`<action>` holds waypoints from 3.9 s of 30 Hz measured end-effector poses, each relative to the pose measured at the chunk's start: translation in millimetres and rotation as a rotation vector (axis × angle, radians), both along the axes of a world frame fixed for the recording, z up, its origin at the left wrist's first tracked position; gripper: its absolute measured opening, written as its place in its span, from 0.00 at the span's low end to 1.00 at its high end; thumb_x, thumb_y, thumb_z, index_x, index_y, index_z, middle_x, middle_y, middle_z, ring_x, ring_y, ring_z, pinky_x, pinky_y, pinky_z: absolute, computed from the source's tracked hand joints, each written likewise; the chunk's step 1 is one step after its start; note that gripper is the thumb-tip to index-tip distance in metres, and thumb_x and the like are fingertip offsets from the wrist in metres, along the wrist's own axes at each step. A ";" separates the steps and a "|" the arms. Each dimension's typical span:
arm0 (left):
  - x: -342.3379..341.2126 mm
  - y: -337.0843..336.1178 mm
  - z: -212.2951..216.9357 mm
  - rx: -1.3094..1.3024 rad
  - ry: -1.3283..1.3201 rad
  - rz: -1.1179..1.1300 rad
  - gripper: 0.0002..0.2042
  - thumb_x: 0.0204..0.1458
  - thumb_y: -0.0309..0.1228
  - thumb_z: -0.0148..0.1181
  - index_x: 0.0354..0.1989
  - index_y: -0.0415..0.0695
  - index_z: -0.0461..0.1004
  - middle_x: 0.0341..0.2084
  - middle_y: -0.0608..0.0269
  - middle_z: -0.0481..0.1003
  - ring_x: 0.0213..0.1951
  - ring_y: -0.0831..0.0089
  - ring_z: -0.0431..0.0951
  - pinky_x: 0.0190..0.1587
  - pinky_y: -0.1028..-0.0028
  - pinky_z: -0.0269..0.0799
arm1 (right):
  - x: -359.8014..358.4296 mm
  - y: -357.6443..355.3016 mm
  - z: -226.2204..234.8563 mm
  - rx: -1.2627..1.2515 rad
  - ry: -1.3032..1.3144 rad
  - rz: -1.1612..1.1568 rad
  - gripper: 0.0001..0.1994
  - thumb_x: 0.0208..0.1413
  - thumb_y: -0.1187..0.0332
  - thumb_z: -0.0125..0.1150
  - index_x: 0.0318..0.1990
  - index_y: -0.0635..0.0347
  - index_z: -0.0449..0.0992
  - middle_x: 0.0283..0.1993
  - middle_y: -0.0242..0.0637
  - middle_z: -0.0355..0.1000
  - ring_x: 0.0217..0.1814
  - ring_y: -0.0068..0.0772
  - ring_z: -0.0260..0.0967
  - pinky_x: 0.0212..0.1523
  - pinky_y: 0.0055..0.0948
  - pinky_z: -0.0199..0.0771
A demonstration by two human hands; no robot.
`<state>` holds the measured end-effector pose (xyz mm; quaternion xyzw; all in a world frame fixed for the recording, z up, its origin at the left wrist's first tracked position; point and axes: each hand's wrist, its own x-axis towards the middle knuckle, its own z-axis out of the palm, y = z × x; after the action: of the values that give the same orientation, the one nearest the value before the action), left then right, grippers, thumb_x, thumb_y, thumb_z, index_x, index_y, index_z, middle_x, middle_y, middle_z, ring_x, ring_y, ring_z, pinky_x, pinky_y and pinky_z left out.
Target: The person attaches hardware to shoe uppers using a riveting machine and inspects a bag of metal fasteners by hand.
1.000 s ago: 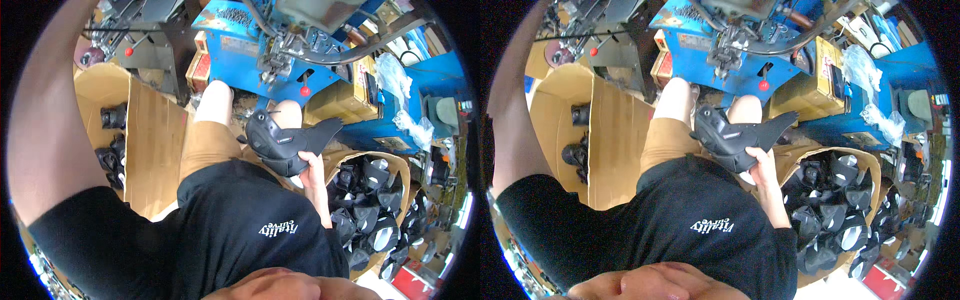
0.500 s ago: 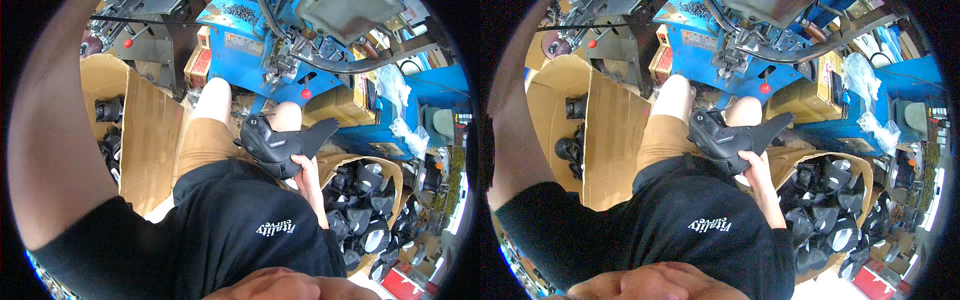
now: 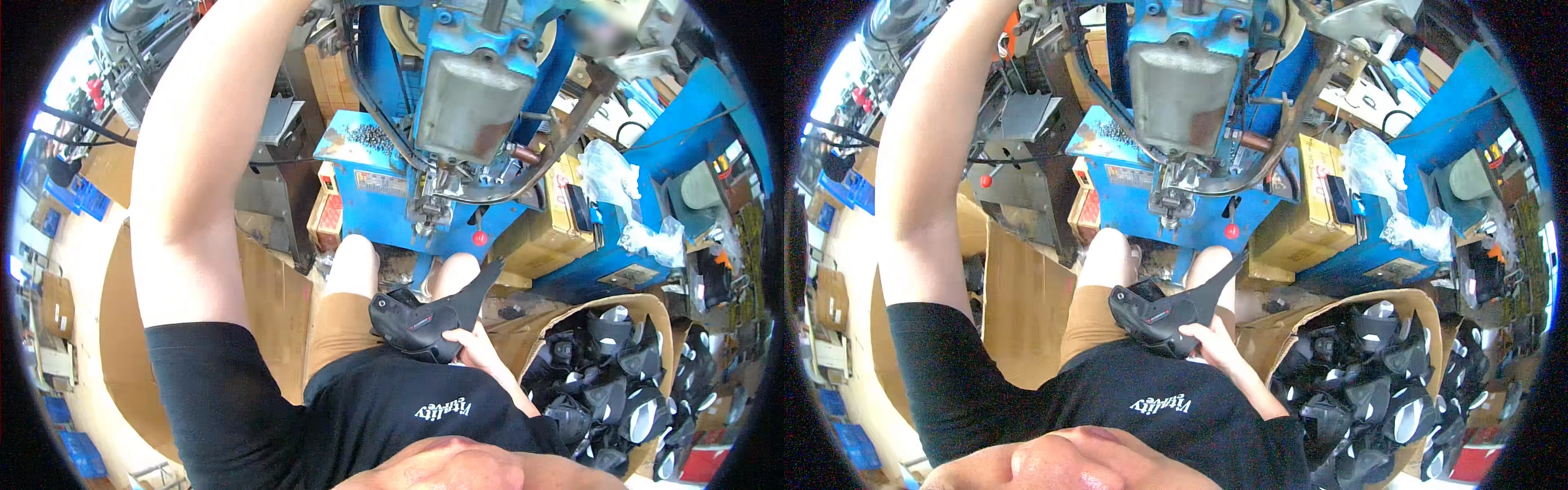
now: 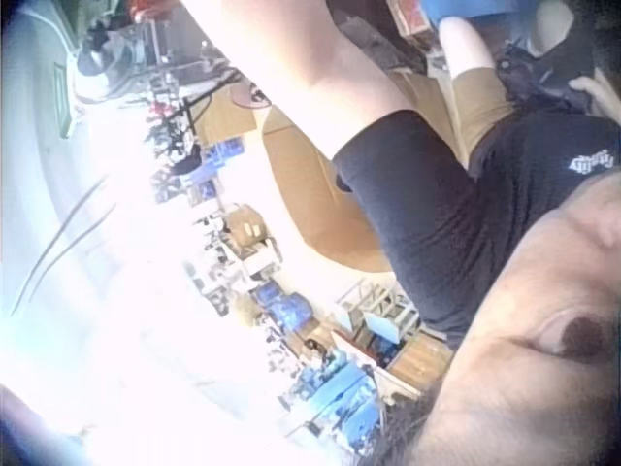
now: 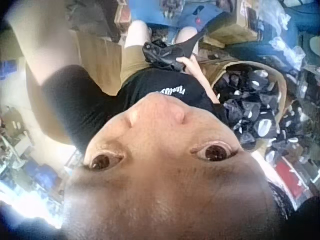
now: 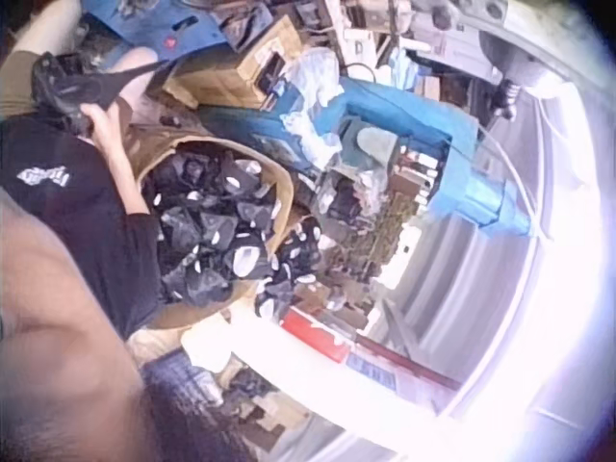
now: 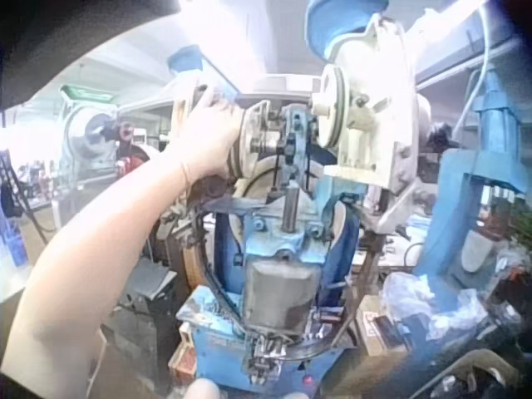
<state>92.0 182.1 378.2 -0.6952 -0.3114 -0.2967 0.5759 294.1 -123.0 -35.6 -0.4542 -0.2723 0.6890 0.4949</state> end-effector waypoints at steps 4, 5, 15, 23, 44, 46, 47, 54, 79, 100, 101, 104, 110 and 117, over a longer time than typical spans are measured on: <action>6.8 26.0 -0.8 0.147 -0.033 -0.013 0.27 0.25 0.35 0.69 0.39 0.36 0.72 0.36 0.52 0.74 0.48 0.59 0.71 0.64 0.61 0.52 | 4.7 -0.1 2.0 0.001 0.044 0.006 0.10 0.50 0.73 0.61 0.41 0.64 0.73 0.29 0.31 0.75 0.21 0.21 0.70 0.15 0.20 0.66; 9.9 26.1 0.8 0.266 -0.028 -0.046 0.28 0.26 0.34 0.69 0.40 0.35 0.72 0.37 0.51 0.74 0.49 0.60 0.71 0.66 0.60 0.50 | 6.0 4.4 4.6 -0.003 0.051 0.005 0.11 0.50 0.73 0.61 0.42 0.64 0.73 0.30 0.31 0.75 0.23 0.20 0.70 0.16 0.19 0.67; 21.0 -6.2 -20.9 -0.014 -0.233 0.046 0.46 0.28 0.33 0.72 0.60 0.27 0.57 0.61 0.37 0.57 0.67 0.45 0.49 0.69 0.50 0.38 | 20.7 -5.9 -23.4 0.166 -0.070 0.139 0.11 0.50 0.75 0.62 0.42 0.65 0.73 0.33 0.30 0.73 0.34 0.20 0.69 0.37 0.23 0.70; 2.6 17.9 -18.4 0.161 -0.087 0.112 0.50 0.24 0.35 0.74 0.60 0.28 0.56 0.62 0.41 0.56 0.68 0.50 0.50 0.66 0.43 0.42 | 22.9 2.1 -32.4 0.150 -0.035 0.174 0.10 0.51 0.75 0.62 0.41 0.65 0.73 0.34 0.31 0.73 0.36 0.20 0.69 0.37 0.23 0.69; -6.8 29.4 -28.8 0.227 -0.077 0.080 0.47 0.28 0.30 0.72 0.61 0.27 0.54 0.62 0.40 0.57 0.67 0.45 0.48 0.68 0.45 0.37 | 31.9 3.2 -36.6 0.218 -0.064 0.150 0.06 0.52 0.74 0.62 0.37 0.64 0.74 0.32 0.29 0.73 0.34 0.19 0.69 0.34 0.21 0.68; 7.4 6.3 -26.6 0.052 -0.070 0.067 0.49 0.27 0.32 0.73 0.61 0.26 0.53 0.62 0.39 0.56 0.68 0.46 0.48 0.69 0.46 0.36 | 32.2 -1.5 -34.9 0.150 0.025 0.098 0.05 0.52 0.75 0.61 0.36 0.64 0.74 0.32 0.28 0.73 0.33 0.18 0.69 0.33 0.21 0.67; 12.3 -8.4 -22.5 -0.115 -0.062 0.071 0.50 0.26 0.34 0.73 0.61 0.24 0.52 0.62 0.38 0.56 0.68 0.48 0.49 0.69 0.47 0.36 | 34.2 -1.5 -37.0 0.154 0.028 0.097 0.05 0.52 0.75 0.61 0.36 0.64 0.74 0.32 0.28 0.73 0.33 0.18 0.69 0.33 0.21 0.67; 9.6 -0.7 -14.2 -0.049 -0.011 0.176 0.51 0.26 0.39 0.75 0.59 0.22 0.56 0.58 0.39 0.61 0.67 0.50 0.51 0.70 0.52 0.38 | 35.2 -0.4 -41.7 0.118 0.000 0.138 0.10 0.51 0.76 0.61 0.42 0.64 0.74 0.36 0.29 0.74 0.37 0.20 0.70 0.36 0.23 0.69; 40.1 -247.0 -133.1 -1.342 -0.017 -1.801 0.23 0.65 0.50 0.34 0.41 0.56 0.79 0.31 0.70 0.69 0.35 0.76 0.67 0.39 0.75 0.63 | -33.8 21.8 -54.4 0.381 -0.544 0.420 0.19 0.50 0.64 0.61 0.47 0.64 0.72 0.39 0.51 0.75 0.44 0.44 0.73 0.48 0.38 0.70; 78.2 -258.7 -138.7 -1.193 -0.346 -1.910 0.23 0.67 0.43 0.33 0.39 0.59 0.82 0.29 0.71 0.70 0.35 0.77 0.68 0.45 0.71 0.59 | -24.4 20.2 -79.8 0.311 -0.358 0.317 0.17 0.52 0.67 0.60 0.48 0.63 0.73 0.44 0.44 0.74 0.46 0.38 0.72 0.50 0.35 0.69; 78.0 -258.5 -138.3 -1.187 -0.347 -1.914 0.23 0.67 0.43 0.33 0.39 0.59 0.82 0.29 0.71 0.70 0.35 0.78 0.68 0.45 0.71 0.59 | -24.1 21.4 -80.2 0.320 -0.367 0.335 0.17 0.52 0.67 0.60 0.48 0.63 0.73 0.44 0.45 0.74 0.46 0.39 0.72 0.50 0.35 0.69; 76.9 -256.1 -137.9 -1.187 -0.342 -1.911 0.23 0.67 0.42 0.34 0.39 0.59 0.83 0.28 0.72 0.70 0.35 0.78 0.69 0.45 0.71 0.59 | -23.4 23.6 -77.9 0.339 -0.414 0.352 0.17 0.52 0.66 0.59 0.48 0.64 0.73 0.44 0.45 0.74 0.47 0.39 0.72 0.50 0.36 0.69; 74.8 -250.4 -140.5 -1.134 -0.347 -1.970 0.22 0.67 0.42 0.35 0.38 0.59 0.83 0.28 0.72 0.71 0.34 0.78 0.70 0.45 0.72 0.58 | -23.5 28.6 -79.2 0.342 -0.421 0.343 0.16 0.53 0.66 0.59 0.47 0.65 0.73 0.44 0.46 0.75 0.47 0.41 0.72 0.50 0.36 0.69; 46.9 -204.3 -170.9 -1.278 -0.113 -1.630 0.26 0.61 0.53 0.44 0.38 0.40 0.76 0.33 0.58 0.73 0.31 0.63 0.71 0.35 0.62 0.62 | -10.5 28.3 -60.7 0.147 -0.269 0.414 0.18 0.54 0.64 0.61 0.50 0.64 0.72 0.44 0.39 0.75 0.46 0.30 0.70 0.49 0.32 0.70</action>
<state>138.9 -22.1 207.3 -0.8559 0.1274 -0.4079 -0.2912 283.6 -94.7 -96.3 -0.4391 -0.4719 0.6875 0.3343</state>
